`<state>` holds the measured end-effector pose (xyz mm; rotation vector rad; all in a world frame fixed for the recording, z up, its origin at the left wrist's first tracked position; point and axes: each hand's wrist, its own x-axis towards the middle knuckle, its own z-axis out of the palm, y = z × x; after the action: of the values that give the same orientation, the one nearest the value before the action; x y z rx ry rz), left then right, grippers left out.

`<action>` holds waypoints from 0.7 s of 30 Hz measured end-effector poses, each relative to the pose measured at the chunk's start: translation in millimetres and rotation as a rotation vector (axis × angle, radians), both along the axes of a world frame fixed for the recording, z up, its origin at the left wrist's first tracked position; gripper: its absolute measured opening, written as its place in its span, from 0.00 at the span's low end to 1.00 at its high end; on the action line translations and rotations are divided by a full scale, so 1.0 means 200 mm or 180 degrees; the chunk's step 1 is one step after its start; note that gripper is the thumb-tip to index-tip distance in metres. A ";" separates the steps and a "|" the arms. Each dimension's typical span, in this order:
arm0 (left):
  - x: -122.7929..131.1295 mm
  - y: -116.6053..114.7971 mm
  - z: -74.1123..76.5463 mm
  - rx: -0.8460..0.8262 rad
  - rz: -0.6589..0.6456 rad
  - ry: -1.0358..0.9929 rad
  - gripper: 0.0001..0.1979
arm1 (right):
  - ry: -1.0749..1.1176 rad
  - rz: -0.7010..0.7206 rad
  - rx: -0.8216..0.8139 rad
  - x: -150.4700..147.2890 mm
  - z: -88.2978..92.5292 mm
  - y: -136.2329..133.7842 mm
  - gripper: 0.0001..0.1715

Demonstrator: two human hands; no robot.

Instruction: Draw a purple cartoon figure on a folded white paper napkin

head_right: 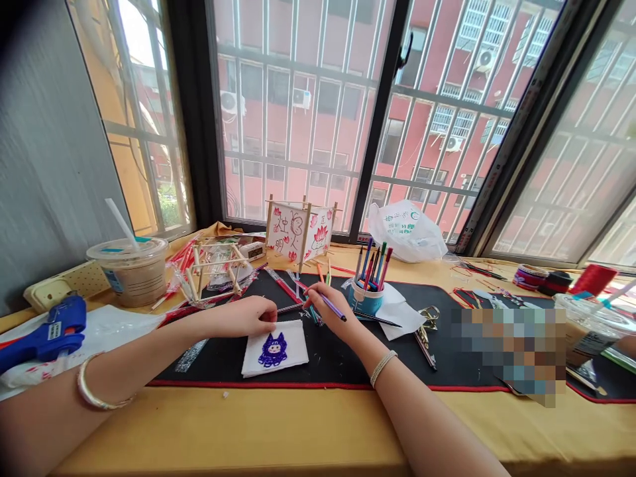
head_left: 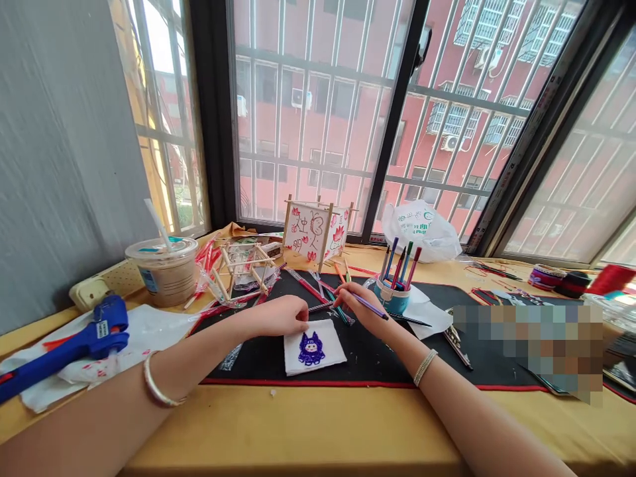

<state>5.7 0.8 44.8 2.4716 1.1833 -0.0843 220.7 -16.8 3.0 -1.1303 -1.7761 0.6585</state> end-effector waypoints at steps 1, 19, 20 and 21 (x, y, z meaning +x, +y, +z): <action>0.00 0.00 -0.01 -0.0038 0.0041 -0.0089 0.13 | -0.0109 0.0090 -0.0034 -0.01 0.00 -0.02 0.13; -0.14 -0.04 0.10 -0.1858 -0.0070 -0.0674 0.13 | -0.0121 0.0926 -0.0855 -0.08 0.15 -0.18 0.10; -0.14 -0.05 0.10 -0.1954 -0.0112 -0.0496 0.12 | -0.0192 0.0992 -0.0920 -0.09 0.16 -0.20 0.10; -0.14 -0.05 0.11 -0.2011 -0.0147 -0.0324 0.12 | -0.0263 0.1036 -0.0958 -0.09 0.16 -0.21 0.09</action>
<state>-23.1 -9.5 66.0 1.9196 0.8820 -0.2929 201.9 -58.9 35.7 -1.0837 -1.9998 1.1182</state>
